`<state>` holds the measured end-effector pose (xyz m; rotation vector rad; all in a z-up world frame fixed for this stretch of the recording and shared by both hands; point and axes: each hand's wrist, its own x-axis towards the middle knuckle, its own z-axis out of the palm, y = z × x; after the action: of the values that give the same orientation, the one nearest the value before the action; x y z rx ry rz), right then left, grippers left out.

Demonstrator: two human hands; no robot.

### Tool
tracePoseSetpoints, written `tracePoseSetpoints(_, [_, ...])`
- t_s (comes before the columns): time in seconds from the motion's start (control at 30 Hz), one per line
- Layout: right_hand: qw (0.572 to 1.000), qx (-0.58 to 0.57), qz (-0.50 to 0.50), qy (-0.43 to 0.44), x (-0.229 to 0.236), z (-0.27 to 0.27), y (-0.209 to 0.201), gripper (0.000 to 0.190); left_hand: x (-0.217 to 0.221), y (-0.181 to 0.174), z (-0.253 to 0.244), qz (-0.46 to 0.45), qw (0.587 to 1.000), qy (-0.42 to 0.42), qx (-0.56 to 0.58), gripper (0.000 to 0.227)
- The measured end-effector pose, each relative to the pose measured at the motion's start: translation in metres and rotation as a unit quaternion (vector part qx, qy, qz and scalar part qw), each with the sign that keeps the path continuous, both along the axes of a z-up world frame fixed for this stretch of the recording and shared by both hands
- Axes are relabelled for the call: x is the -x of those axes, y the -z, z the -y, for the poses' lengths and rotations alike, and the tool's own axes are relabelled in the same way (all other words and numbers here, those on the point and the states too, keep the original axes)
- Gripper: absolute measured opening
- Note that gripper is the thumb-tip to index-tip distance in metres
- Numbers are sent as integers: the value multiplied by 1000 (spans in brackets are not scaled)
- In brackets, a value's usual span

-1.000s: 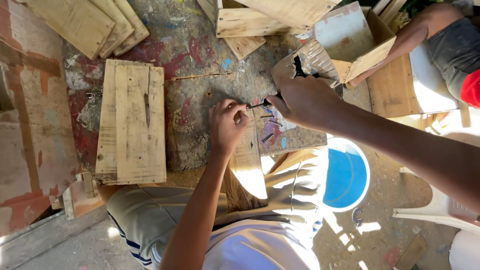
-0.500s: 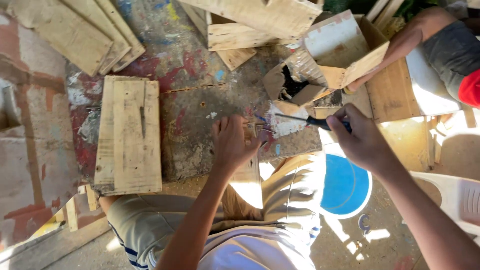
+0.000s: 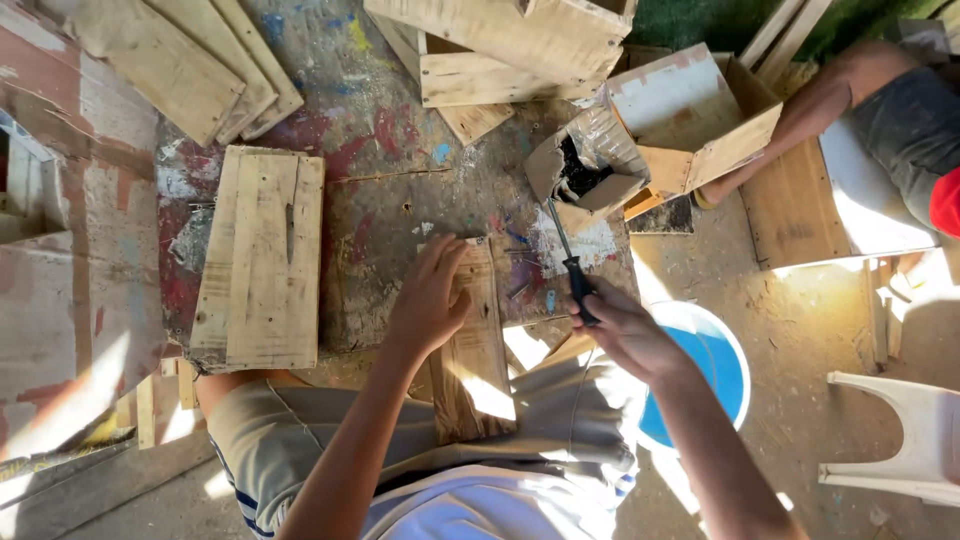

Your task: The person uses a screwdriver to drive screws into wooden planks to assemble a wooden frame. They align the planks, insert screws, and tighten them to secure the structure.

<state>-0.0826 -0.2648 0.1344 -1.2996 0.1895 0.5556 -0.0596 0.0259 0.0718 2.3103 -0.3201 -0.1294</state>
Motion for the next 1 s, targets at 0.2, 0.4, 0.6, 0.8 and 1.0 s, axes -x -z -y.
tracePoseSetpoints(0.2, [877,429,215,27,-47,-35,56,27,9,15,-9,20,991,-130,4,64])
tracePoseSetpoints(0.4, [719,645,238,-107,-86,-52,47,31,6,34,-24,50,989,-142,3,59])
tracePoseSetpoints(0.6, [722,652,200,-117,-95,-47,70,20,10,46,-23,99,984,-143,-37,59])
tracePoseSetpoints(0.8, [831,529,163,-62,-80,-50,51,20,9,49,-25,97,983,-154,-11,59])
tracePoseSetpoints(1.0, [954,224,202,-3,-58,-112,3,13,11,34,-24,149,952,-206,171,51])
